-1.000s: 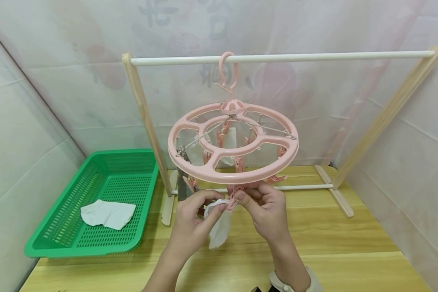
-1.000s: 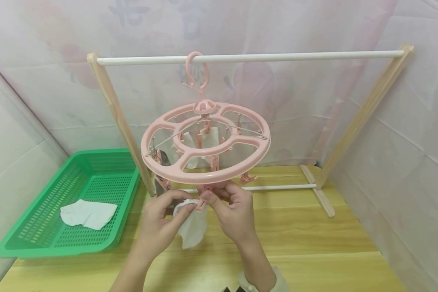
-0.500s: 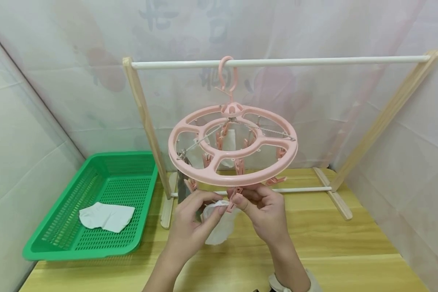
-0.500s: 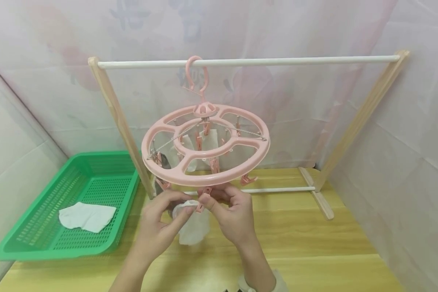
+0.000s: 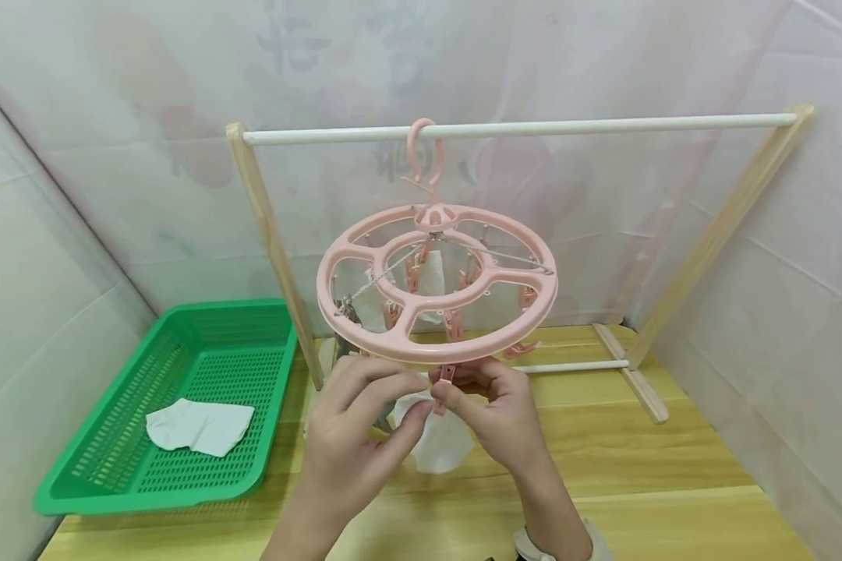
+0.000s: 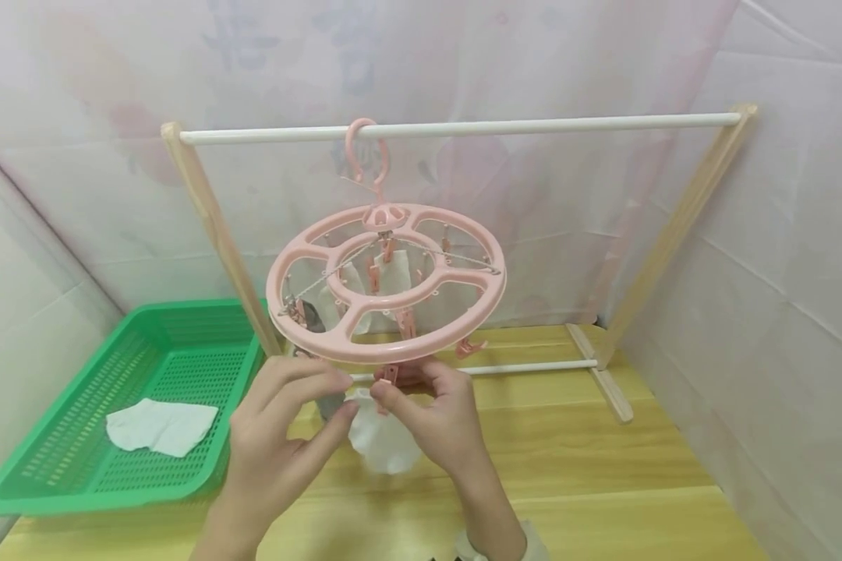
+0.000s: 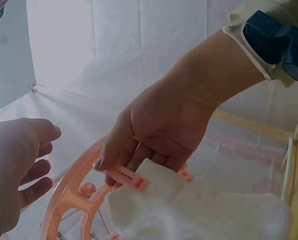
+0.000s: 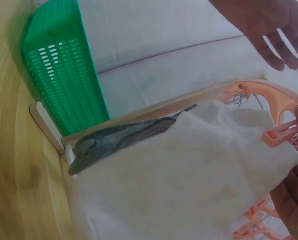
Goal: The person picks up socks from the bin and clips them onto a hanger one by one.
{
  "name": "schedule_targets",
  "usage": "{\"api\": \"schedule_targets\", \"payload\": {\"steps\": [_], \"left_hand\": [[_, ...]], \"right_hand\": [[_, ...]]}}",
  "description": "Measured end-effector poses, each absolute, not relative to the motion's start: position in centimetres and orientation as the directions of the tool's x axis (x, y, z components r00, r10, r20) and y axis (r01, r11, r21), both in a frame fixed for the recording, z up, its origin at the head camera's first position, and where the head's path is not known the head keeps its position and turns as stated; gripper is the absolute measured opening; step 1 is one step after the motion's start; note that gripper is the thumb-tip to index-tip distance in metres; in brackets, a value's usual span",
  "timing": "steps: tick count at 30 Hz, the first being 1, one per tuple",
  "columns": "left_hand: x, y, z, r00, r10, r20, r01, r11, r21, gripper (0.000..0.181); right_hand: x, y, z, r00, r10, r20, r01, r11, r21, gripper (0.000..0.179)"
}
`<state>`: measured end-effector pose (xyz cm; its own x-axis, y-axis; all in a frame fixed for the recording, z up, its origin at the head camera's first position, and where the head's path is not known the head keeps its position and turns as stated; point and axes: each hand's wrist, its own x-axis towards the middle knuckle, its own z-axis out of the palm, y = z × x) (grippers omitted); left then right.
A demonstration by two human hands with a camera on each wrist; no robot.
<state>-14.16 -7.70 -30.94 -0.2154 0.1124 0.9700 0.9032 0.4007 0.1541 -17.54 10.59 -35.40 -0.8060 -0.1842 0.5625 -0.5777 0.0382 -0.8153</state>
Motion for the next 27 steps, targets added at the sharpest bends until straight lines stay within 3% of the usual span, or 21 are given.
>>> {"api": "schedule_targets", "payload": {"steps": [2,5,16,27], "left_hand": [[-14.3,-7.3,-30.3,-0.195,0.129,0.972,0.899,0.419,0.125,0.012],[-14.5,-6.8,-29.9,-0.215,0.148,0.965,0.883,0.452,0.127,0.016],[-15.9,-6.0,-30.8,-0.404,0.314,0.859,0.762,0.635,0.127,0.03],[-16.8,-6.7,-31.3,-0.424,0.32,0.847,0.728,0.677,0.108,0.024]], "right_hand": [[-17.5,10.6,-35.5,-0.809,-0.189,0.556,-0.576,0.066,-0.815,0.018],[-17.5,10.5,-35.6,-0.81,-0.198,0.552,-0.576,0.094,-0.812,0.021],[-17.4,10.5,-36.3,-0.833,-0.218,0.509,-0.543,0.148,-0.826,0.027],[-17.7,11.5,-35.5,-0.819,-0.287,0.497,-0.567,0.275,-0.776,0.029]]}}
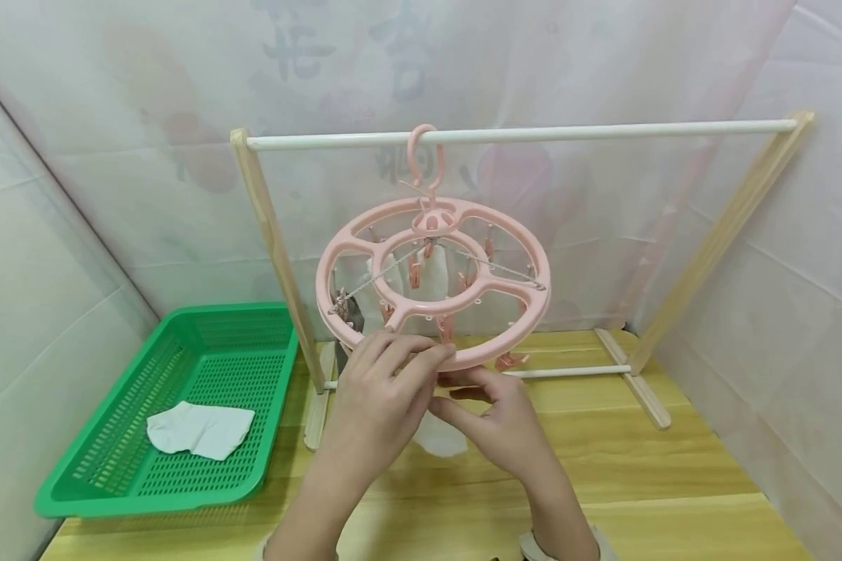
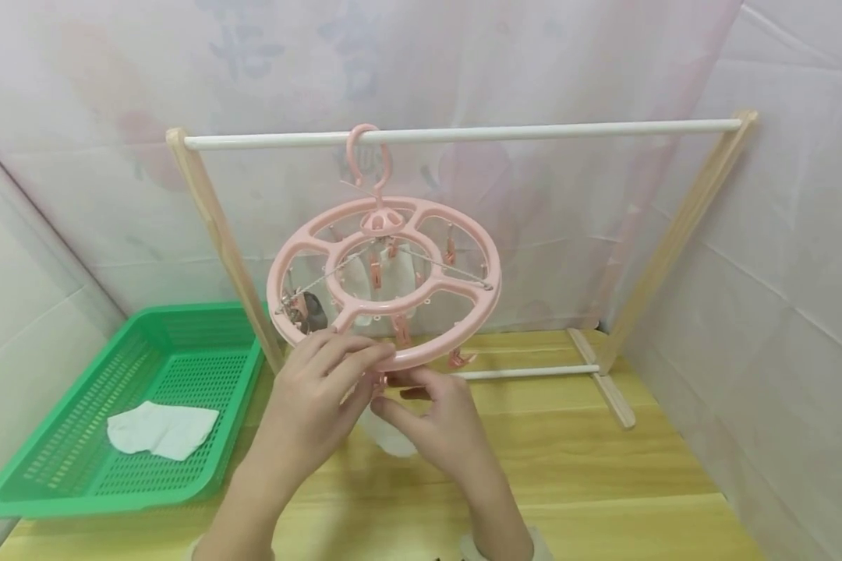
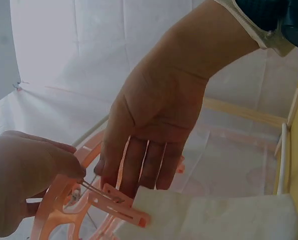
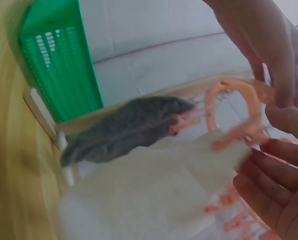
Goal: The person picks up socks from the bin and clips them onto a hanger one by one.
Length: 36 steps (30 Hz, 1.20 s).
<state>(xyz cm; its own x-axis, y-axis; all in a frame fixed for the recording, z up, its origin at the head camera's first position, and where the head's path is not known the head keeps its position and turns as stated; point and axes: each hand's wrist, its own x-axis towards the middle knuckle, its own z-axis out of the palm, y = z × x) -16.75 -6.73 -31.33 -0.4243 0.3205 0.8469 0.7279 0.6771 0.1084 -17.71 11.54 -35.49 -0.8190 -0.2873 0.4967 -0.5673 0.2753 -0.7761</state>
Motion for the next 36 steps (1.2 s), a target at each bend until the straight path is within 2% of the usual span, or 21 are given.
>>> {"api": "schedule_targets", "payload": {"steps": [5,7,9,12,14,17,19,21,27,31,36], "left_hand": [[-16.9,-7.5,-31.6,-0.446,0.328,0.833,0.72,0.684,0.116,0.036],[-17.0,-7.8,-31.7,-0.449,0.325,0.832,0.718,0.685,0.12,0.038],[-17.0,-8.0,-31.8,-0.451,0.319,0.834,0.717,0.686,0.125,0.038],[-17.1,-8.4,-32.0,-0.462,0.303,0.834,0.714,0.684,0.147,0.036],[-17.1,-8.7,-32.1,-0.471,0.294,0.832,0.714,0.681,0.163,0.035],[-17.1,-9.2,-32.2,-0.481,0.285,0.829,0.718,0.671,0.186,0.033],[-17.1,-9.4,-32.2,-0.483,0.279,0.83,0.723,0.661,0.198,0.032],[-17.2,-9.6,-32.2,-0.482,0.276,0.832,0.729,0.653,0.205,0.031],[-17.2,-9.9,-32.5,-0.48,0.265,0.836,0.742,0.631,0.226,0.033],[-17.1,-9.8,-32.7,-0.475,0.242,0.846,0.742,0.628,0.237,0.042],[-16.4,-9.1,-33.1,-0.404,0.191,0.895,0.741,0.641,0.198,0.04]], "right_hand": [[-17.4,12.8,-34.4,-0.784,-0.271,0.559,-0.621,0.323,-0.714,0.019],[-17.2,13.3,-34.0,-0.753,-0.22,0.62,-0.656,0.333,-0.678,0.014],[-17.1,13.6,-33.5,-0.695,-0.131,0.707,-0.701,0.342,-0.626,0.012],[-17.2,13.8,-33.2,-0.553,0.036,0.832,-0.765,0.373,-0.525,0.01],[-17.7,13.6,-33.1,-0.413,0.122,0.902,-0.802,0.421,-0.424,0.011],[-18.7,12.9,-33.0,-0.213,0.148,0.966,-0.804,0.536,-0.26,0.023],[-19.2,12.4,-33.2,-0.126,0.124,0.984,-0.782,0.598,-0.176,0.028],[-19.5,12.2,-33.6,-0.101,0.096,0.99,-0.764,0.63,-0.139,0.027],[-19.7,12.0,-34.2,-0.101,0.098,0.99,-0.761,0.634,-0.14,0.01],[-19.6,11.8,-34.1,-0.077,0.087,0.993,-0.76,0.64,-0.115,0.009],[-19.2,11.2,-33.9,-0.049,0.056,0.997,-0.762,0.643,-0.074,0.013]]}}
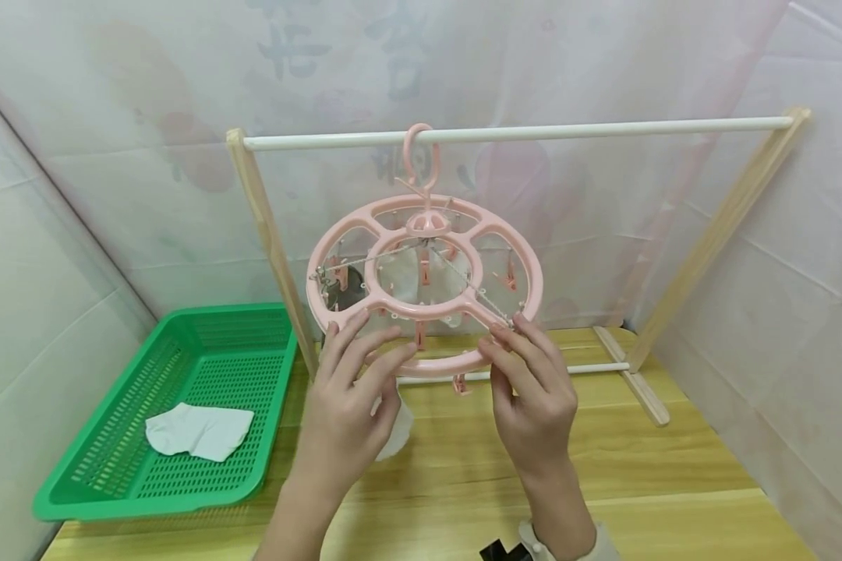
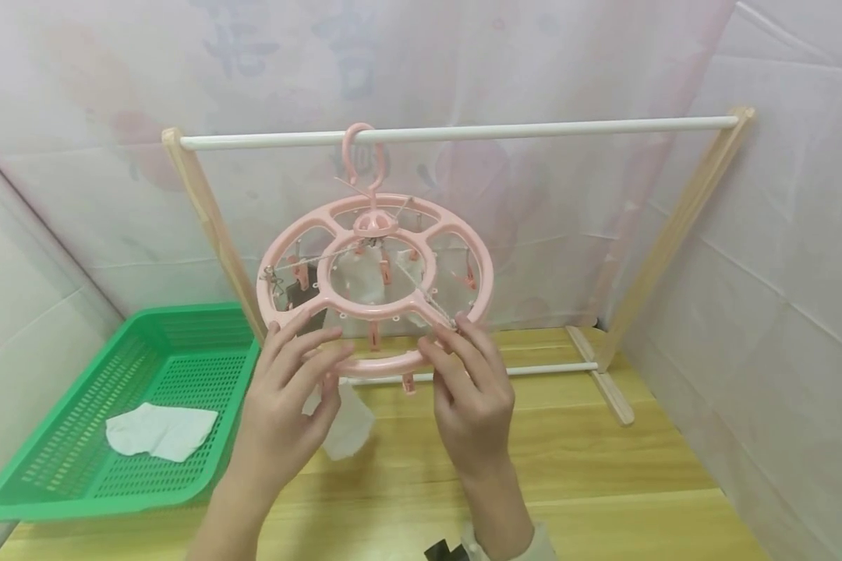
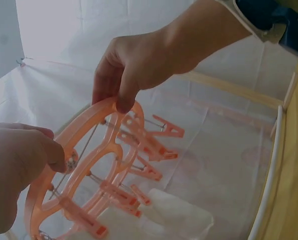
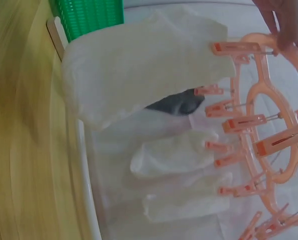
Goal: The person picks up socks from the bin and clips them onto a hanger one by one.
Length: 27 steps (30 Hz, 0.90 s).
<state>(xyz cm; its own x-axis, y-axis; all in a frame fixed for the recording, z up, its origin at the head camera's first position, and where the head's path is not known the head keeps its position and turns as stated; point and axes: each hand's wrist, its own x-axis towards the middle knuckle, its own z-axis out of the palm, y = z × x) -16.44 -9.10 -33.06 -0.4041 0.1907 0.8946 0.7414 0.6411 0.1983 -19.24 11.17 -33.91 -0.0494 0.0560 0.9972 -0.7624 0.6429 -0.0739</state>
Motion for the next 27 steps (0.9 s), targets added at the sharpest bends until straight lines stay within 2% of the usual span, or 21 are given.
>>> {"api": "schedule_targets", "payload": {"steps": [4,7,16,20,23,25,27], "left_hand": [[-16.2,-8.3,-33.3,-0.34,0.136,0.931,0.748,0.639,0.18,0.031],[-16.2,-7.8,-33.5,-0.316,0.1,0.943,0.752,0.633,0.185,0.03],[-16.5,-7.7,-33.7,-0.335,0.082,0.939,0.752,0.623,0.215,0.027],[-16.6,-8.0,-33.8,-0.337,0.07,0.939,0.753,0.618,0.224,0.024],[-16.6,-8.2,-33.9,-0.34,0.057,0.939,0.753,0.615,0.236,0.024],[-16.5,-8.4,-33.9,-0.347,0.048,0.937,0.751,0.613,0.247,0.025],[-16.4,-8.6,-33.9,-0.351,0.043,0.935,0.748,0.614,0.253,0.026]], "right_hand": [[-19.0,10.7,-33.8,-0.038,0.033,0.999,-0.762,0.646,-0.05,0.017],[-18.8,10.3,-33.8,-0.025,0.024,0.999,-0.757,0.652,-0.035,0.016],[-18.3,9.4,-33.5,0.011,0.047,0.999,-0.756,0.654,-0.022,0.014],[-18.3,9.1,-33.2,0.088,0.094,0.992,-0.791,0.612,0.013,0.012],[-18.4,9.0,-33.3,0.147,0.144,0.979,-0.853,0.52,0.051,0.015],[-18.5,9.2,-33.6,0.128,0.129,0.983,-0.902,0.428,0.061,0.017],[-18.7,9.6,-34.2,0.053,0.067,0.996,-0.938,0.344,0.027,0.017]]}}
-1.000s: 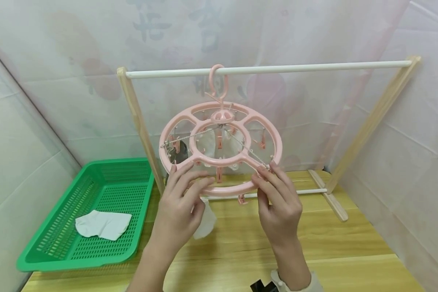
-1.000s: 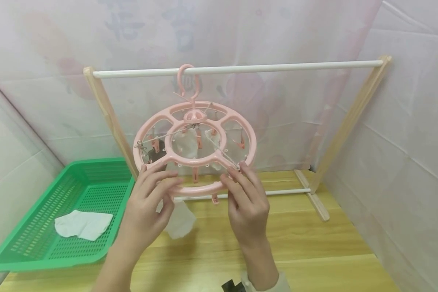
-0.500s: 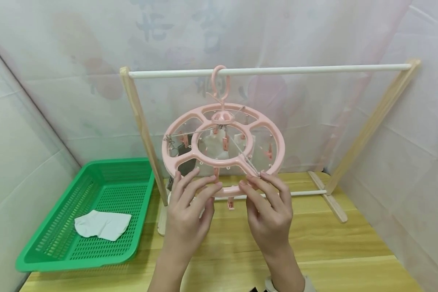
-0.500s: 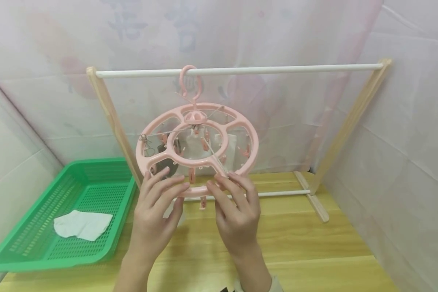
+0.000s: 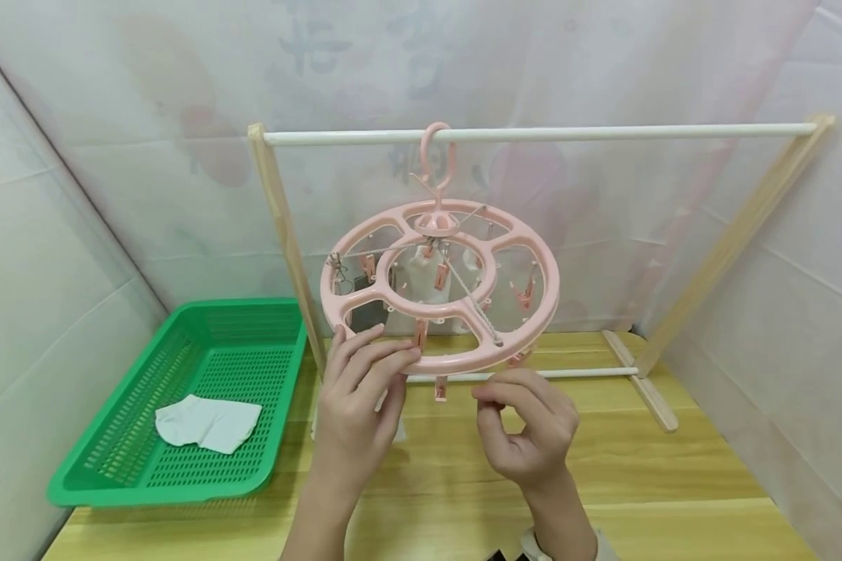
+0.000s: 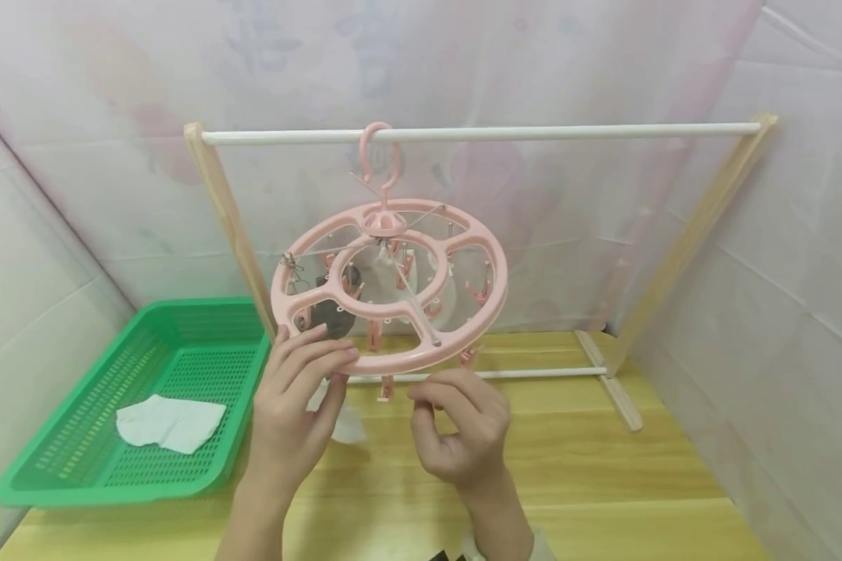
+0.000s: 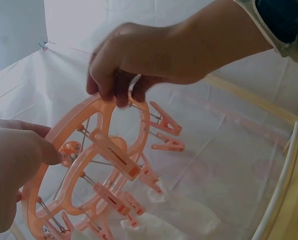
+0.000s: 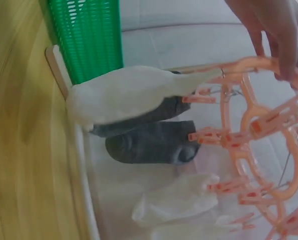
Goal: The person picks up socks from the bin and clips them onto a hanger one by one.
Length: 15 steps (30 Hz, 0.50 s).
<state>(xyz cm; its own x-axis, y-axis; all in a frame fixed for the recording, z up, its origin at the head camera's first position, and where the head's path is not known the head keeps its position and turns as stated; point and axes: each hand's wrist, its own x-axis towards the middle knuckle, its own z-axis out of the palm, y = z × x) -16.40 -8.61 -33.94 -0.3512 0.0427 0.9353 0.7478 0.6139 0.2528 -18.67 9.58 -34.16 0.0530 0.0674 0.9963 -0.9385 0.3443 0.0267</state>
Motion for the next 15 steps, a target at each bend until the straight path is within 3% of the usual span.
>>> {"api": "schedule_targets", "payload": {"steps": [6,10,15], "left_hand": [[-16.4,-8.7,-33.9,-0.35,0.03,0.936,0.754,0.603,0.262,0.026],[-16.4,-8.7,-33.9,-0.353,0.023,0.935,0.758,0.593,0.272,0.025],[-16.5,-8.7,-34.1,-0.369,0.025,0.929,0.762,0.58,0.288,0.025]], "right_hand": [[-19.0,10.8,-35.8,-0.298,-0.134,0.945,-0.911,0.334,-0.24,0.013],[-19.0,11.0,-36.4,-0.524,-0.212,0.825,-0.843,0.267,-0.466,0.032],[-18.5,10.9,-36.4,-0.682,-0.328,0.654,-0.728,0.214,-0.652,0.053]]}}
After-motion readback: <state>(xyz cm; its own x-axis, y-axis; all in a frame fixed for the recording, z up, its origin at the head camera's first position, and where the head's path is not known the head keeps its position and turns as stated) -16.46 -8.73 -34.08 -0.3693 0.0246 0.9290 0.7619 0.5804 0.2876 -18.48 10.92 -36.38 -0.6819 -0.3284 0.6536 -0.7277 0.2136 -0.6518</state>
